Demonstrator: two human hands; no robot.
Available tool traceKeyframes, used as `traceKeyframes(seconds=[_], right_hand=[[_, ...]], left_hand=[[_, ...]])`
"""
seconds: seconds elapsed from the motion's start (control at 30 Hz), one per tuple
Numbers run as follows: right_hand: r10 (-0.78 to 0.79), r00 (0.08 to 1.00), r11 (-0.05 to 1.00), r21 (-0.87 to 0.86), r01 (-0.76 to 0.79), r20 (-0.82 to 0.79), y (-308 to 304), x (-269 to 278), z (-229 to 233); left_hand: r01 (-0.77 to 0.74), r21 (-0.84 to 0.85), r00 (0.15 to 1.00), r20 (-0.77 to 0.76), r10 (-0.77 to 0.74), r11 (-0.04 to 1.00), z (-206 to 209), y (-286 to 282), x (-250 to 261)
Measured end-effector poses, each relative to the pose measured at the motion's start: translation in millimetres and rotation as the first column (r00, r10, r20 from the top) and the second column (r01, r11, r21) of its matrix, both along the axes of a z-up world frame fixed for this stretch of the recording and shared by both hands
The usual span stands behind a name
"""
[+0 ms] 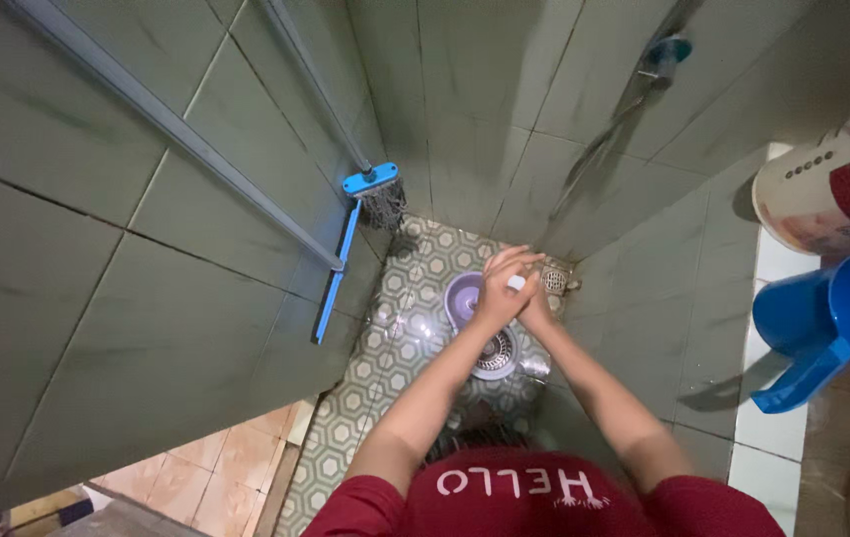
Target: The person cleans a tile floor using a spray mop, then rinses the mop head in a bathroom using a bucket and water scoop before resuming mopping in another area.
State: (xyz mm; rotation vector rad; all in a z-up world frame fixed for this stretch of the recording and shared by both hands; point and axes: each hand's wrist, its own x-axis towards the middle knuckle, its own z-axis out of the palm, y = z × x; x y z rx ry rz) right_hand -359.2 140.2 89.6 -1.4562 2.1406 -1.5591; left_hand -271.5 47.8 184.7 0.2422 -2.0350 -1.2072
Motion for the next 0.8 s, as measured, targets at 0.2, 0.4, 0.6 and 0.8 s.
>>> traceKeyframes(seconds=[0.2, 0.4, 0.6, 0.8], right_hand=[[0.073, 0.971, 0.99, 0.101, -0.098, 0.227, -0.7, -8.6, -63.9], [-0.082, 0.994, 0.85, 0.525, 0.034, 0.067, -4.5, 2.4, -81.5], [-0.057, 0.941, 0.94, 0.335, -0.063, 0.335, -1.9, 5.5, -104.2], [-0.177, 0.966, 0.882, 0.467, 0.071, 0.187, 5.5, -6.1, -90.5]], left_hand=[[-0.023, 0.05, 0.995, 0.096, 0.018, 0.999, -41.6, -0.8, 6.2], [-0.077, -0.037, 0.974, 0.209, 0.083, 0.996, -91.9, 2.8, 18.7], [-0.083, 0.009, 0.964, 0.254, 0.078, 0.996, -122.1, 7.2, 24.8], [-0.021, -0.02, 0.945, 0.325, 0.027, 1.0, -157.7, -4.8, 30.2]])
